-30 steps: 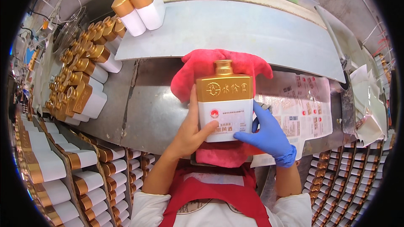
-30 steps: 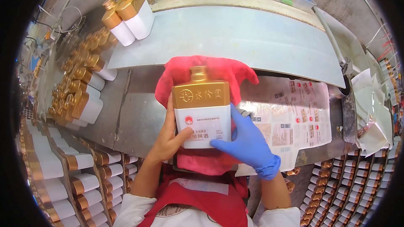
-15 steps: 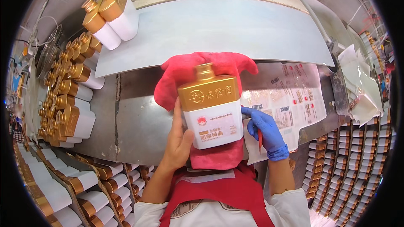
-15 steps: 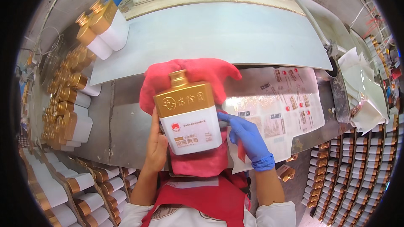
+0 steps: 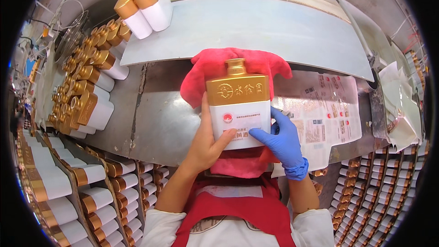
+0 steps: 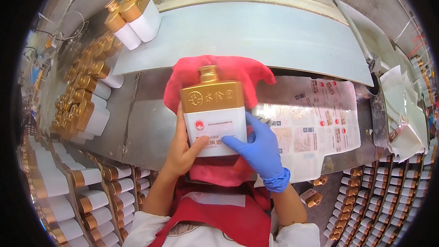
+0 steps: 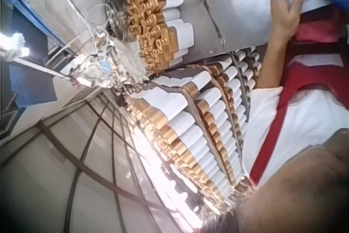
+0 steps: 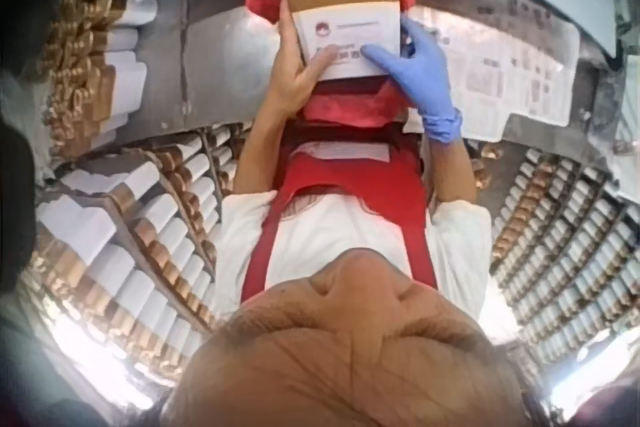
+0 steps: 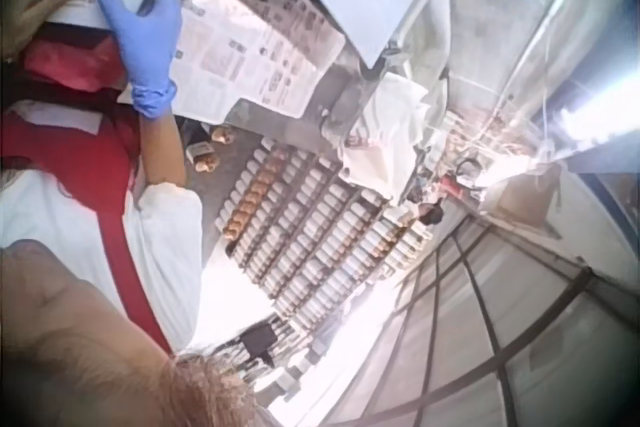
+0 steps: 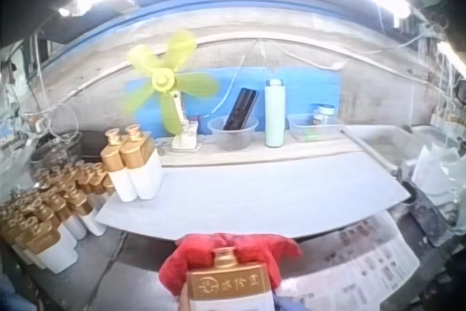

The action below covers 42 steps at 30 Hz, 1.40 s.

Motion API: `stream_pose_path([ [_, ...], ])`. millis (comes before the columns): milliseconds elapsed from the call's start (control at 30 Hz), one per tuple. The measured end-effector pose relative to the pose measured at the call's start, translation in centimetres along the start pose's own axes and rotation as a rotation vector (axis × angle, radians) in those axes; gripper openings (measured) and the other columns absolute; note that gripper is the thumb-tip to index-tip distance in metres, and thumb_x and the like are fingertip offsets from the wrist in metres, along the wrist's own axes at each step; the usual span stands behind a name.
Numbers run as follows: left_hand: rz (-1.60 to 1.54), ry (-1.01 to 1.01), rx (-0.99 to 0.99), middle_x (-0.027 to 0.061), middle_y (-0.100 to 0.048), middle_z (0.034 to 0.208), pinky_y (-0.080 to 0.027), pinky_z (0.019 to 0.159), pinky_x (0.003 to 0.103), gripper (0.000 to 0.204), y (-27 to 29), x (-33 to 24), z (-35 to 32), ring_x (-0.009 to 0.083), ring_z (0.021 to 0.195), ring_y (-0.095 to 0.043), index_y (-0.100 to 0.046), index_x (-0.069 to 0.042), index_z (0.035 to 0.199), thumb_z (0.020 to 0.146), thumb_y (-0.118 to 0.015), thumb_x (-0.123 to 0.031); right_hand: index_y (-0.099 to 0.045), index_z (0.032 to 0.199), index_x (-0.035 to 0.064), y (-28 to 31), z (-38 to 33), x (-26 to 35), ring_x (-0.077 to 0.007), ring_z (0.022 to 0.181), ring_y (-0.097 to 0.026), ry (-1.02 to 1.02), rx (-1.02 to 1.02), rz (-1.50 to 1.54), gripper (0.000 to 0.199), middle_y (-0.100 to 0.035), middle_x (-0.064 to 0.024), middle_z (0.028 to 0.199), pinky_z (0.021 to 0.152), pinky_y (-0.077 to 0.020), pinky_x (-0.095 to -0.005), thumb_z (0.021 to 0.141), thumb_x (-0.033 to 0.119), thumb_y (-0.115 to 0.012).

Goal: The person applies adhesive labels to white bottles with gold caps. They pick up a label, align it on the bottle, and smooth it down with a red cloth. The person repeats this process for multiple bottles, placing finished ones on a nearby shelf.

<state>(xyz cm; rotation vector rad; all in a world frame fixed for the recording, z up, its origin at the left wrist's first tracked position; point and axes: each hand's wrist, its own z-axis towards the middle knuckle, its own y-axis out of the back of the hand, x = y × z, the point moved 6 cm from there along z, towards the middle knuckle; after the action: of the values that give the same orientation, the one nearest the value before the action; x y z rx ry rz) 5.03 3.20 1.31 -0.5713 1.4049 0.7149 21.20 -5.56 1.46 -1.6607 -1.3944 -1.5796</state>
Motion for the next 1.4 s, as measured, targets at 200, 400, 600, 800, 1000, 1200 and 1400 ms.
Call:
stream_pose_path([
  [200,0.086,-0.046,0.045,0.0235,-0.029,0.147,-0.025,0.111,0.036,0.088,0.3,0.0,0.1,0.0291,0.134,-0.034,0.010,0.008,0.147,0.092,-0.056,-0.013,-0.055,0.129,0.0004,-0.2,-0.1,0.3,-0.0066,0.064,-0.052,0.014,0.001,-0.035,0.068,-0.065,-0.0048,0.087,0.061,-0.0467,-0.0242,0.072,0.027,-0.081],
  [400,0.155,-0.013,0.036,0.0203,-0.021,0.152,-0.023,0.112,0.034,0.084,1.0,0.3,-0.1,0.0256,0.137,-0.030,0.007,0.004,0.149,0.093,-0.052,-0.015,-0.054,0.131,0.0010,0.0,0.1,-0.3,-0.0064,0.064,-0.049,0.023,0.051,0.086,0.066,-0.062,-0.0042,0.084,0.061,-0.0450,-0.0234,0.074,0.026,-0.080],
  [600,0.156,-0.012,-0.005,0.0215,-0.024,0.151,-0.025,0.111,0.034,0.081,0.1,-0.7,0.1,0.0265,0.135,-0.033,0.008,0.005,0.149,0.094,-0.049,-0.015,-0.054,0.130,0.0010,0.2,0.1,-1.1,-0.0053,0.061,-0.043,-0.019,0.020,0.029,0.064,-0.059,-0.0028,0.084,0.058,-0.0406,-0.0225,0.077,0.026,-0.078],
  [800,0.198,-0.006,-0.044,0.0212,-0.026,0.150,-0.027,0.110,0.034,0.081,0.5,0.0,0.4,0.0264,0.135,-0.034,0.005,0.005,0.149,0.095,-0.050,-0.021,-0.056,0.129,0.0011,0.3,0.0,-1.3,-0.0051,0.064,-0.044,-0.024,0.050,0.070,0.051,-0.060,-0.0014,0.092,0.061,-0.0412,-0.0218,0.085,0.023,-0.070],
  [1000,-0.032,-0.010,-0.038,0.0192,-0.021,0.153,-0.027,0.111,0.037,0.086,2.4,1.2,0.3,0.0268,0.139,-0.028,-0.001,0.003,0.150,0.098,-0.030,-0.057,-0.055,0.131,0.0027,1.8,0.1,-1.3,-0.0045,0.066,-0.045,-0.067,0.071,0.339,0.042,-0.060,0.0007,0.095,0.064,-0.0412,-0.0191,0.093,0.020,-0.059],
  [1200,0.027,-0.028,-0.086,0.0200,-0.017,0.155,-0.024,0.113,0.040,0.084,2.8,0.4,0.1,0.0283,0.142,-0.023,-0.006,0.004,0.150,0.098,-0.025,-0.059,-0.055,0.132,0.0039,1.3,-0.1,-1.7,-0.0042,0.065,-0.045,-0.087,0.037,0.182,0.053,-0.060,-0.0001,0.091,0.061,-0.0411,-0.0197,0.086,0.024,-0.069],
  [1400,0.120,-0.080,-0.026,0.0260,-0.033,0.145,-0.027,0.109,0.036,0.082,1.0,-0.2,0.1,0.0306,0.131,-0.040,0.005,0.009,0.147,0.095,-0.052,-0.019,-0.051,0.134,0.0025,0.2,-0.2,0.4,-0.0047,0.065,-0.046,0.013,-0.007,-0.066,0.069,-0.061,-0.0023,0.091,0.061,-0.0436,-0.0221,0.074,0.022,-0.080],
])
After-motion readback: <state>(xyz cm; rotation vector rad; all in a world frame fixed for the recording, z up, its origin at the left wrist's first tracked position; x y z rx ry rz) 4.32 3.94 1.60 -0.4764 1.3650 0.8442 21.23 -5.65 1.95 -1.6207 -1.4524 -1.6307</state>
